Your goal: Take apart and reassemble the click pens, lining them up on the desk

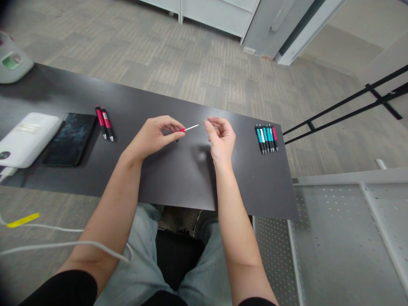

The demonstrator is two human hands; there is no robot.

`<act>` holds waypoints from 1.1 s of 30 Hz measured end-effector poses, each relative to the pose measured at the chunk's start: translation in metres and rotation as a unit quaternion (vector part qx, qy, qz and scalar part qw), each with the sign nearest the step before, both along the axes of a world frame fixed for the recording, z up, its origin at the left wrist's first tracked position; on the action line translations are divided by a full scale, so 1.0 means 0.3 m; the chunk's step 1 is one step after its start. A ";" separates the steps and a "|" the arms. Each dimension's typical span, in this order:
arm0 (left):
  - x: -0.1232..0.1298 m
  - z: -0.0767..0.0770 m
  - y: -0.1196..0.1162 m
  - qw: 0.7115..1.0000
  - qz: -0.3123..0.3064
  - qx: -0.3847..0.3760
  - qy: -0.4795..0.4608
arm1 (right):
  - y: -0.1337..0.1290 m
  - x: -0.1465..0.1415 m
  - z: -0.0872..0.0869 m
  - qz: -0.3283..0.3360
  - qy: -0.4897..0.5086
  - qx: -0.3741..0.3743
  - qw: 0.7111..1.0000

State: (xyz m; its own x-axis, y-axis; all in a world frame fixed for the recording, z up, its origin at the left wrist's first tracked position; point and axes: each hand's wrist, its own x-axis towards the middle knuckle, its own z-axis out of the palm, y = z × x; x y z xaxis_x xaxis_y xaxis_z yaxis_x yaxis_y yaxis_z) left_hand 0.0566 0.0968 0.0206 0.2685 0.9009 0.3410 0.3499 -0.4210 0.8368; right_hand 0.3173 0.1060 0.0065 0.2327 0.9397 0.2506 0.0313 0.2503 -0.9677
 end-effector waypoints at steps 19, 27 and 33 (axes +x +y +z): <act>0.001 -0.003 0.000 1.000 -0.004 -0.003 -0.003 | 0.000 0.008 -0.004 0.016 -0.022 0.006 1.000; 0.003 0.003 -0.002 1.000 -0.001 -0.008 -0.008 | -0.026 -0.022 0.030 0.025 -0.032 -0.026 0.999; 0.011 0.013 -0.005 1.000 0.006 -0.014 -0.005 | -0.038 -0.041 0.050 0.043 -0.031 -0.029 0.998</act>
